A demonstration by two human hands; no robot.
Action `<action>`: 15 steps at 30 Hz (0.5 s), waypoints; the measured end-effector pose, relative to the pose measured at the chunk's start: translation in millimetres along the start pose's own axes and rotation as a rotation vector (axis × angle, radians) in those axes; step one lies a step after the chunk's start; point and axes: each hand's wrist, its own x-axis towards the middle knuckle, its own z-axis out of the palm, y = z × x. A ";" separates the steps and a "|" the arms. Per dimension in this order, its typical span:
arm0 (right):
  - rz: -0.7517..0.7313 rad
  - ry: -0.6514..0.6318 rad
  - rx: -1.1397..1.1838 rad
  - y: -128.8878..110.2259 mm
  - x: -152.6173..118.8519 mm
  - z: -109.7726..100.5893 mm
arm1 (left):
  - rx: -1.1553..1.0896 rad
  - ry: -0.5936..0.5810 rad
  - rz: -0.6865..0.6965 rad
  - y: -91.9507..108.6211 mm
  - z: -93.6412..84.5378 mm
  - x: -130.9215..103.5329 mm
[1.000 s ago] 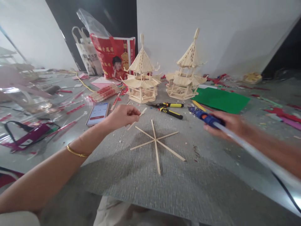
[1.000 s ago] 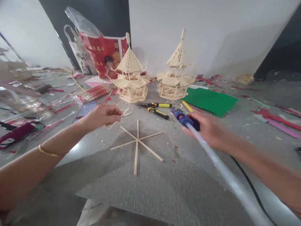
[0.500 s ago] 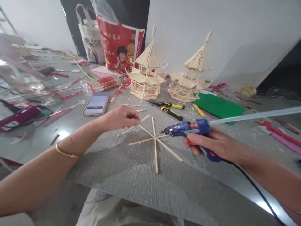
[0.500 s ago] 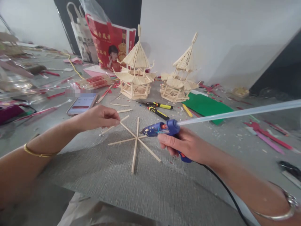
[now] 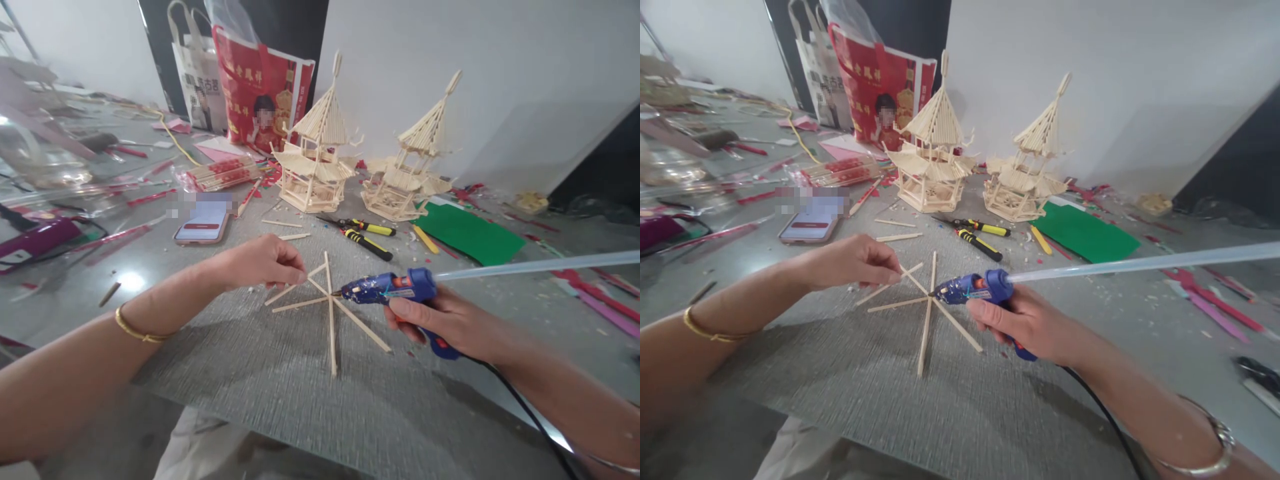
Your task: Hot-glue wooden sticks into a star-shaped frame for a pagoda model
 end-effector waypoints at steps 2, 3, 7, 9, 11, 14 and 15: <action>-0.012 -0.005 0.001 -0.9 1.1 1.9 | -0.005 -0.003 -0.020 -0.2 1.5 0.4; -0.011 -0.006 -0.003 -1.5 1.6 2.8 | 0.006 0.000 -0.027 -0.3 2.0 0.6; 0.013 0.010 -0.050 -3.1 1.8 5.3 | 0.047 -0.003 -0.020 -1.1 3.5 1.2; 0.027 0.025 -0.075 -3.0 1.4 5.8 | 0.047 0.003 -0.013 -1.7 4.2 1.7; 0.041 0.030 -0.086 -2.4 1.2 6.2 | 0.039 0.006 -0.009 -2.4 4.6 2.2; 0.053 0.032 -0.080 -1.5 1.3 7.2 | 0.021 -0.004 0.006 -3.3 4.8 2.7; 0.056 0.030 -0.078 -1.3 1.4 7.6 | 0.016 -0.010 0.011 -3.4 4.8 2.8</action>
